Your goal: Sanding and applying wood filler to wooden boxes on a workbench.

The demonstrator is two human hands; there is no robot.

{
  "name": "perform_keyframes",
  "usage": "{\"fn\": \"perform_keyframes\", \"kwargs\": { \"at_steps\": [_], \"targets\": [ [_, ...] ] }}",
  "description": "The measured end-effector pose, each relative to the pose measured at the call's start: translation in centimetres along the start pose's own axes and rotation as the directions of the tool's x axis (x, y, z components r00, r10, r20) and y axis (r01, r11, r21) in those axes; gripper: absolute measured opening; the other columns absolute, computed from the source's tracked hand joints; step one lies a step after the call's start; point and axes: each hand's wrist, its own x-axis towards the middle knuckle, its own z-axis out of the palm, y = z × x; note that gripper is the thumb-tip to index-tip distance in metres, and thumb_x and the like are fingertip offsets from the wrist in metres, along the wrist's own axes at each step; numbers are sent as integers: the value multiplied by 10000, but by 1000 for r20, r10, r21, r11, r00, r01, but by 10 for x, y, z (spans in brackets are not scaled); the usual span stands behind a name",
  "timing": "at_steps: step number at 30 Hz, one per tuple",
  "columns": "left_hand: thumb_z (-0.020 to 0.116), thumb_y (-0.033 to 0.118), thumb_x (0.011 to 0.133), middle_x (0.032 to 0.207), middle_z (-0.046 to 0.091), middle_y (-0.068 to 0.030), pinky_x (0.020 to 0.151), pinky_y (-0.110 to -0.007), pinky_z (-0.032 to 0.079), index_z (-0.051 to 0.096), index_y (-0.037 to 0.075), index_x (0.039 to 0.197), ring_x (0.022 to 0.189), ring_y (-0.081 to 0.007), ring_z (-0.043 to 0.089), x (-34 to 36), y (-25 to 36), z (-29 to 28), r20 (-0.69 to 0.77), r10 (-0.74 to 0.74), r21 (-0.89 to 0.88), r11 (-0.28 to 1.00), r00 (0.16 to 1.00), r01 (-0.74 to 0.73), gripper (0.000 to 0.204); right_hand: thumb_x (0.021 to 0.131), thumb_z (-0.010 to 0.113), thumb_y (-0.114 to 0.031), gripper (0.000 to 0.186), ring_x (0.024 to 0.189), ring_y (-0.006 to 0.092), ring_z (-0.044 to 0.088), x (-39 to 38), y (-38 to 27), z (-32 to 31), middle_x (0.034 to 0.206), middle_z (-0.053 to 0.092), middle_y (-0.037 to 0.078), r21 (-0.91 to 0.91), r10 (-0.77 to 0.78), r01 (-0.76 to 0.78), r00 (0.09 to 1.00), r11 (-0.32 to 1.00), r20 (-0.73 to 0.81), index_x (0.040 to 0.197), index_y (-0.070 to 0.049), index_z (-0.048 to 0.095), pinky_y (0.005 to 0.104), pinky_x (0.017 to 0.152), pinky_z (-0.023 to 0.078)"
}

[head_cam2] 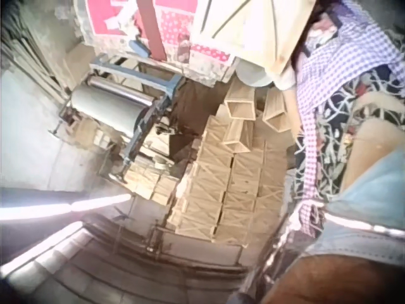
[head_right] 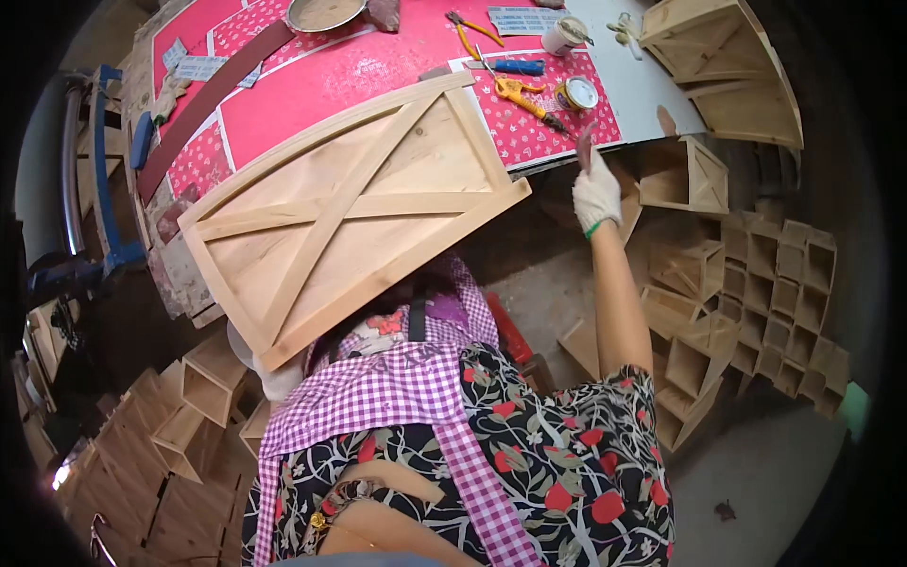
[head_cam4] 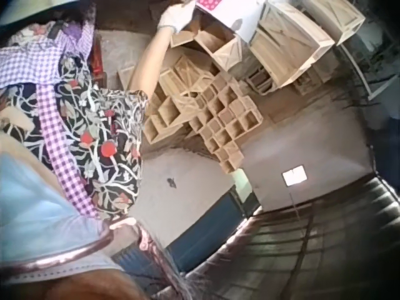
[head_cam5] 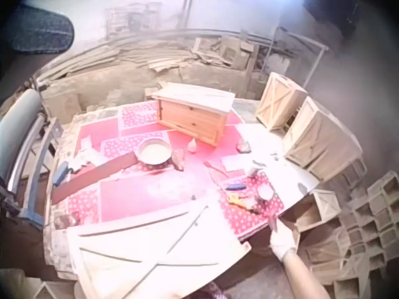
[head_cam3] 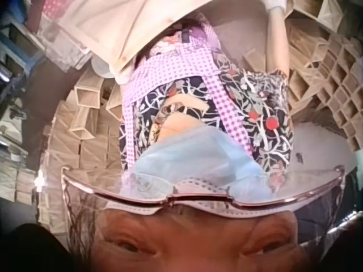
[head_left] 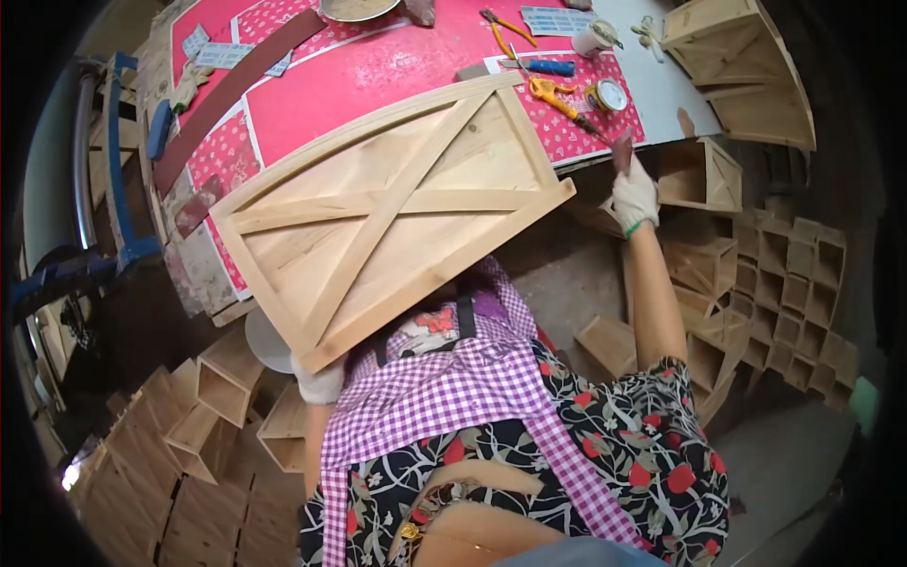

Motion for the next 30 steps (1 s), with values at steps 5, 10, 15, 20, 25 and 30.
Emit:
{"fn": "perform_keyframes", "kwargs": {
  "at_steps": [5,10,15,20,25,30],
  "targets": [
    [477,317,1026,1396,514,-178,1048,-589,515,413,46,1488,1265,-379,545,6,-30,-14,-40,-71,-268,962,997,58,539,982,565,-93,441,1133,355,679,-6,-100,-18,1253,675,241,-115,38,-21,988,993,149,1414,-11,545,389,965,508],
    [530,342,1008,1422,492,-168,1039,-573,523,414,42,1478,1272,-351,537,3,-30,-16,-105,-193,-397,908,976,137,569,888,590,10,354,1175,380,627,-20,-169,39,1212,678,204,6,-563,581,786,814,255,1233,-9,666,419,1040,487],
    [566,148,995,1403,516,-155,991,-515,572,414,16,1463,1228,-320,577,-1,7,10,-57,153,146,979,987,-143,510,831,589,-61,398,1018,323,663,-92,-219,51,1064,701,86,447,-753,644,331,621,569,1209,-151,670,443,986,493],
    [592,35,968,1383,541,-160,952,-464,601,418,-13,1446,1172,-300,619,-3,21,21,-81,-94,-521,853,992,38,511,897,594,-158,411,863,255,700,-84,-243,9,1178,706,99,-101,-717,778,615,620,329,1303,-138,650,361,676,578],
    [655,39,936,1347,570,-154,969,-461,593,433,-8,1436,1149,-285,633,-4,-13,-5,-115,-237,-649,753,965,107,548,911,581,-99,408,1029,313,689,-22,-198,38,1163,688,135,-511,-480,553,831,658,281,1300,-183,668,446,855,570],
    [708,-5,888,1322,587,-141,962,-454,597,446,5,1429,1136,-284,640,-1,-3,4,-112,55,-23,998,992,-58,601,973,513,-161,369,1015,326,693,-33,-178,62,1148,694,131,-313,-443,609,769,729,462,1313,-189,652,427,812,584]
  ]
}}
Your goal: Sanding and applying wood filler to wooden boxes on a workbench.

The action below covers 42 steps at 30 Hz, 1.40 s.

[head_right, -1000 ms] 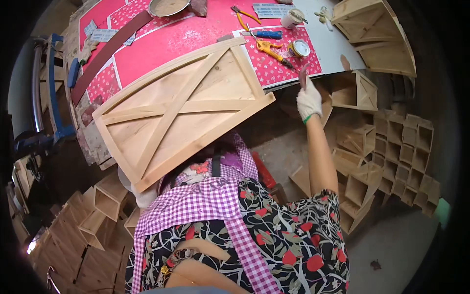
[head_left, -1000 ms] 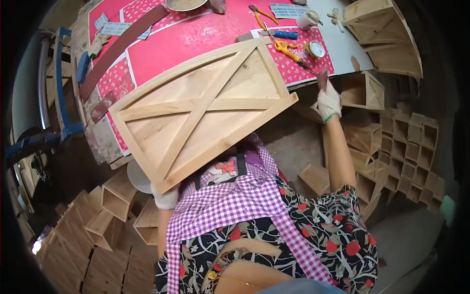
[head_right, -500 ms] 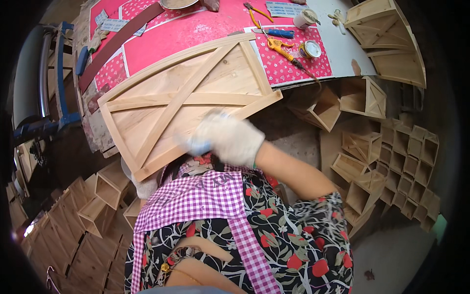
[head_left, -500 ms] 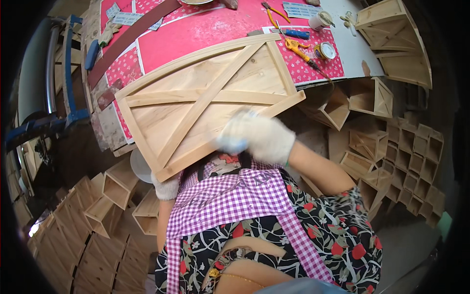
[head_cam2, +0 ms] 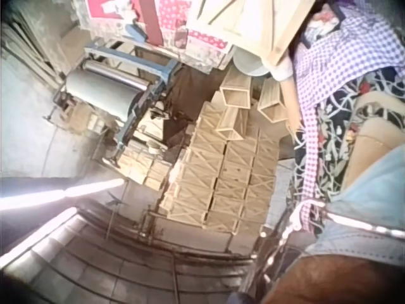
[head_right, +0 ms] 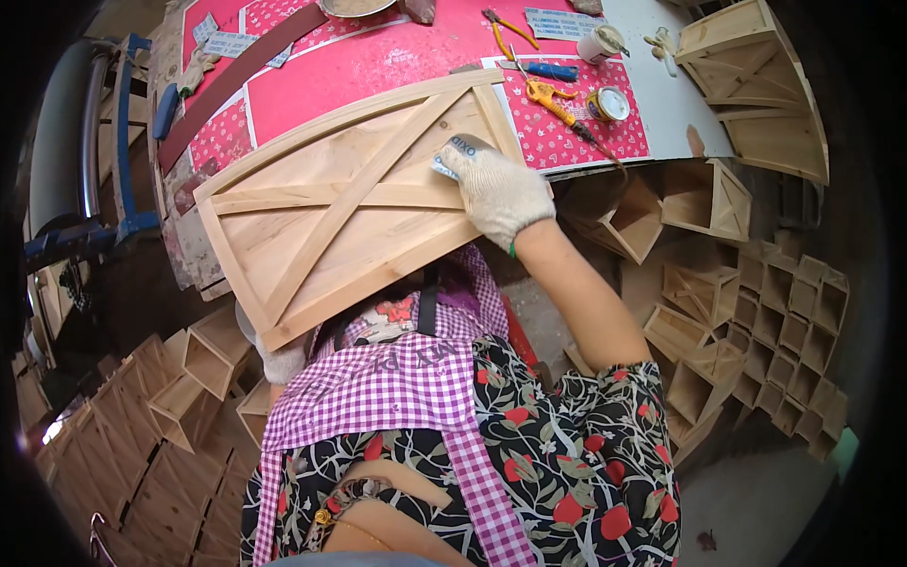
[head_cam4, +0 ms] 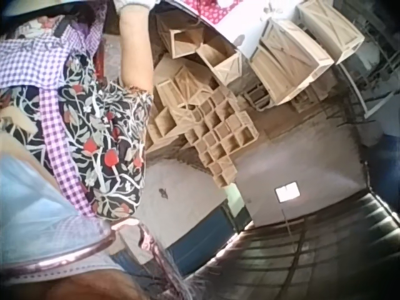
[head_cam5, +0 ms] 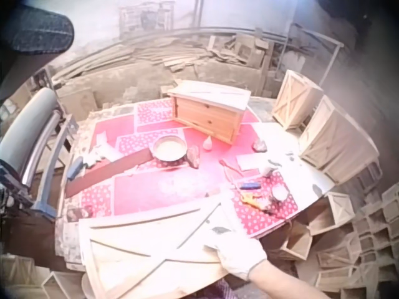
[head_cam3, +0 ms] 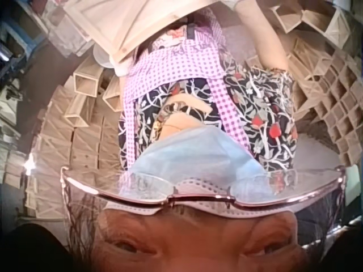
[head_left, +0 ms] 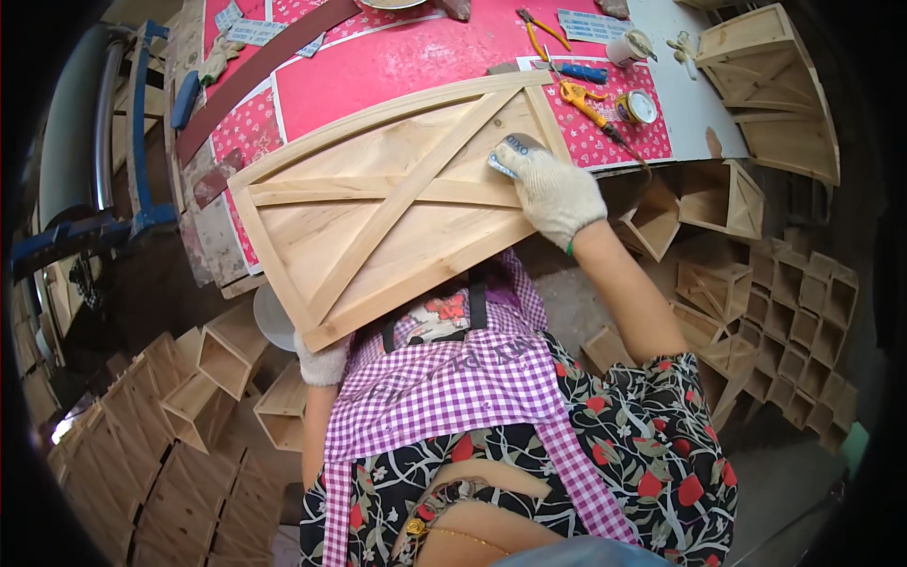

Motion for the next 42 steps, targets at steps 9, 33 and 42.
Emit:
{"fn": "perform_keyframes", "kwargs": {
  "at_steps": [9,33,42],
  "targets": [
    [774,32,854,1275,617,-138,932,-430,600,462,-1,1406,1119,-282,648,10,1,-2,24,-212,-445,873,977,201,635,971,504,-159,288,874,366,723,36,-5,1,990,723,144,-88,284,-281,958,956,29,1219,-159,652,478,701,588],
    [881,140,803,1161,701,-142,900,-361,562,583,-34,1280,1043,-253,692,3,-4,8,129,216,296,923,968,-246,589,968,466,-152,292,905,379,731,16,-18,-11,1066,727,195,-157,-90,112,986,981,143,1198,-115,642,501,749,587],
    [791,28,878,1283,632,-147,964,-385,570,497,-58,1370,1112,-242,655,0,8,25,122,58,162,984,991,-77,579,971,484,-164,423,888,382,734,27,5,-47,1016,735,159,-357,346,-274,925,893,156,1387,-154,561,524,728,585]
  ]
}}
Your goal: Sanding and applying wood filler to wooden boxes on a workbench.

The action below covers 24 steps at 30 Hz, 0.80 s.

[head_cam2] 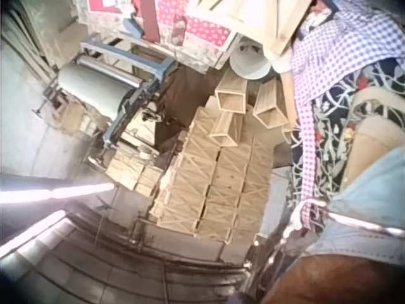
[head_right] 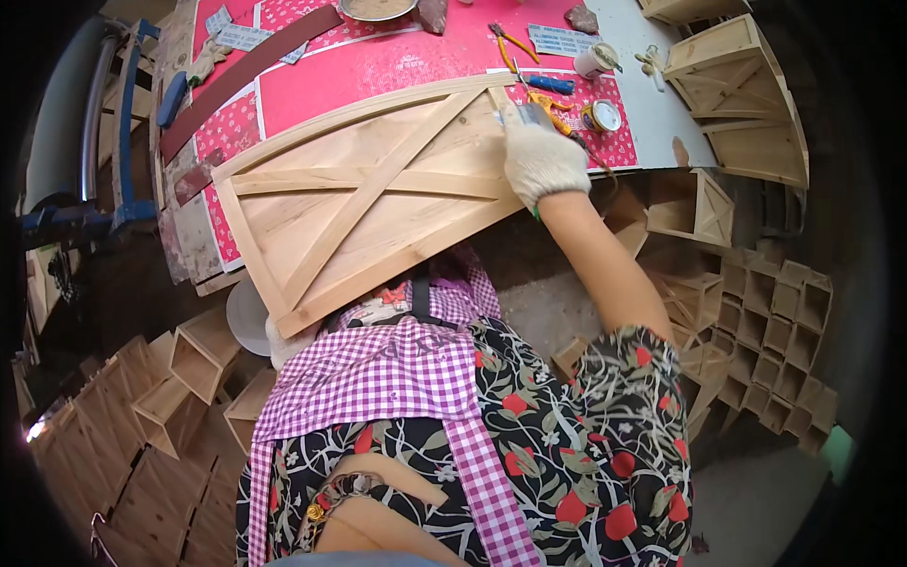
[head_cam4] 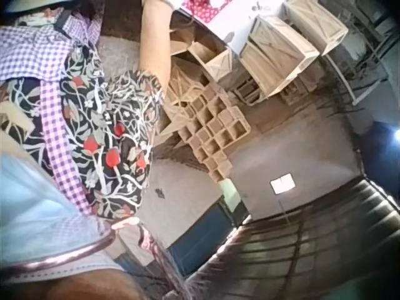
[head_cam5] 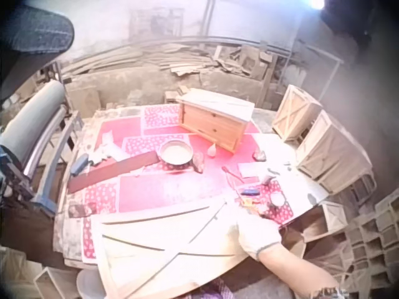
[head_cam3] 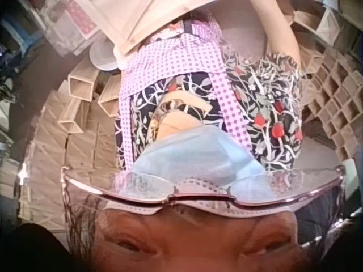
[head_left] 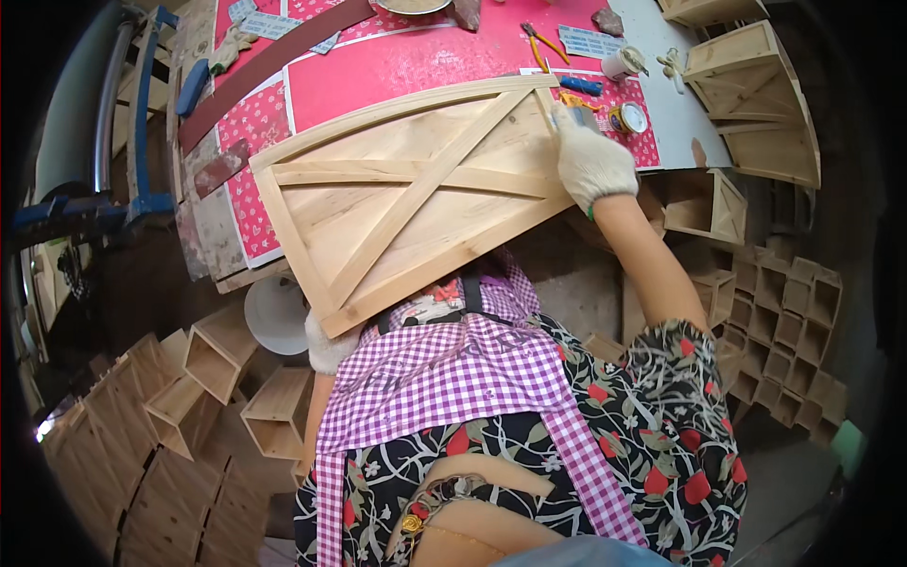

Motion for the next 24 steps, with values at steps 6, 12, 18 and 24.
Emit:
{"fn": "perform_keyframes", "kwargs": {
  "at_steps": [6,12,18,24],
  "targets": [
    [682,-29,934,1314,595,-154,976,-401,577,461,-51,1408,1134,-250,639,-1,6,-7,81,-47,49,998,996,43,523,988,447,-146,502,805,362,732,-26,6,43,1080,727,138,48,-188,188,982,981,-15,1459,-306,519,501,682,580],
    [730,60,915,1301,612,-175,969,-421,574,480,-33,1404,1166,-311,643,6,-16,-17,114,-329,-634,702,937,324,557,986,472,-181,393,773,332,735,-15,-15,39,1014,729,112,10,-105,106,993,994,-61,1339,-245,633,471,661,584],
    [814,267,821,1288,640,-237,1012,-411,522,572,-11,1336,1206,-319,637,6,61,-34,212,-198,459,885,957,81,634,949,542,-189,308,907,303,715,-4,-17,42,1028,699,142,-25,-175,174,970,984,-167,1217,-142,684,437,759,582],
    [744,173,853,1160,699,-193,961,-391,524,640,-16,1236,1094,-339,683,37,234,-46,263,-103,790,593,959,-153,439,964,537,-199,205,914,308,707,5,-12,31,1024,675,152,35,-214,216,976,976,-51,1078,-104,678,438,763,577]
  ]
}}
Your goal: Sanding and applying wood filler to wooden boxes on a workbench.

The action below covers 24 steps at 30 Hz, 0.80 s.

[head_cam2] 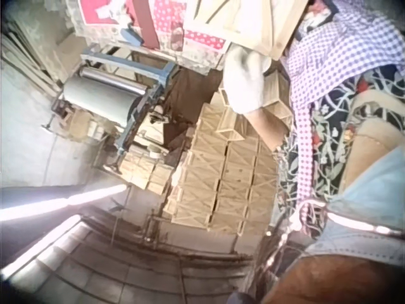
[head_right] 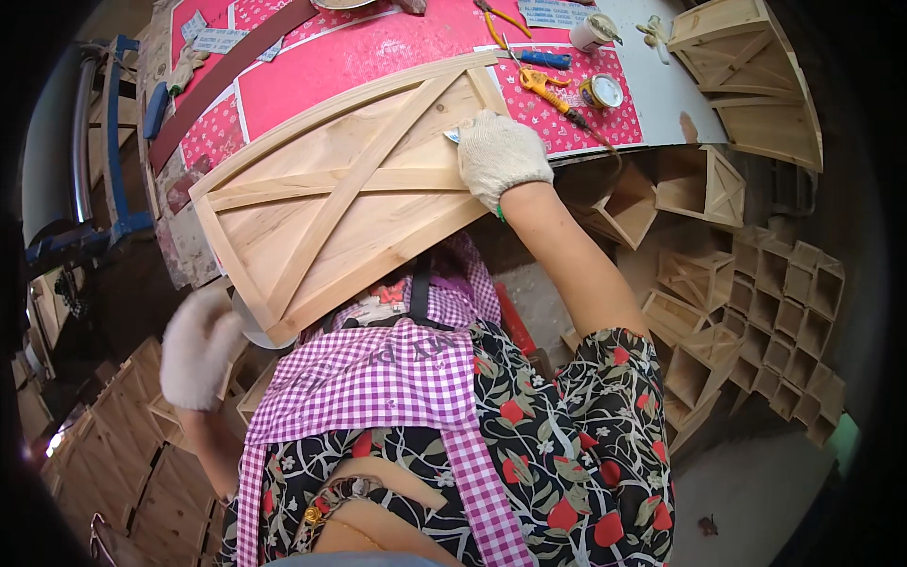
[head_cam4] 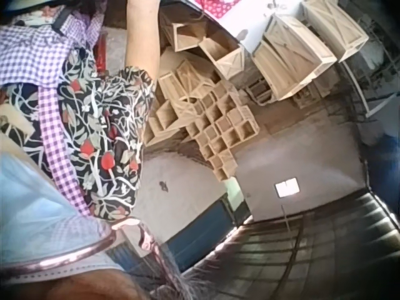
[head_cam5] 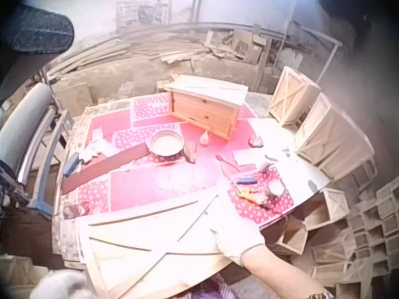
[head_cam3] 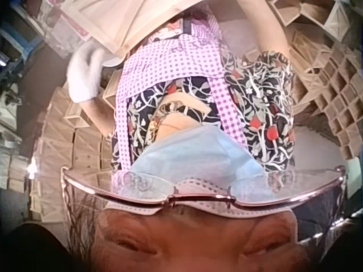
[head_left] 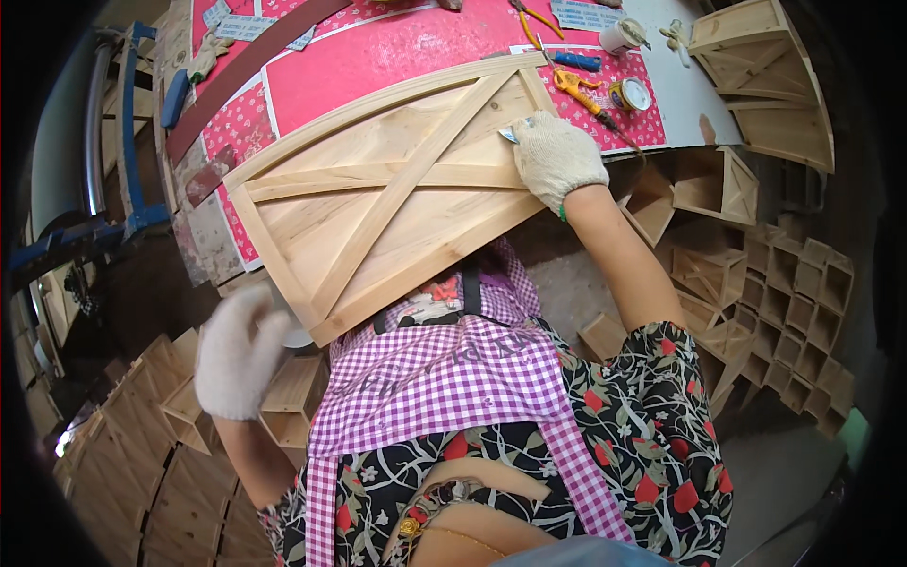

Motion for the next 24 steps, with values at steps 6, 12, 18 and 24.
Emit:
{"fn": "perform_keyframes", "kwargs": {
  "at_steps": [6,12,18,24],
  "targets": [
    [699,284,947,1152,697,-186,969,-428,522,648,16,1236,1114,-354,665,145,102,25,-301,578,91,809,758,-581,397,955,572,-187,201,876,285,702,-12,13,-8,955,656,127,-28,81,-94,950,995,-302,1109,-110,675,430,711,573],
    [608,474,956,1139,700,-174,897,-482,553,641,85,1200,1051,-364,685,237,144,103,-69,482,368,826,873,-427,460,940,557,-188,191,782,272,684,-33,-17,17,908,668,95,91,-103,163,879,982,-465,1073,-114,673,389,703,566],
    [595,498,949,1059,710,-171,863,-485,561,644,90,1179,982,-358,701,235,136,108,-184,529,357,821,828,-445,471,922,599,-186,146,721,261,688,-25,-31,20,901,679,78,115,-13,58,934,992,-357,1024,-111,671,385,618,560],
    [596,498,951,1043,709,-177,861,-489,557,645,82,1184,976,-363,698,233,121,107,-189,540,336,820,820,-463,479,919,608,-179,148,698,254,672,-30,-45,3,860,643,83,178,48,-2,966,984,-253,1054,-125,635,392,598,545]
  ]
}}
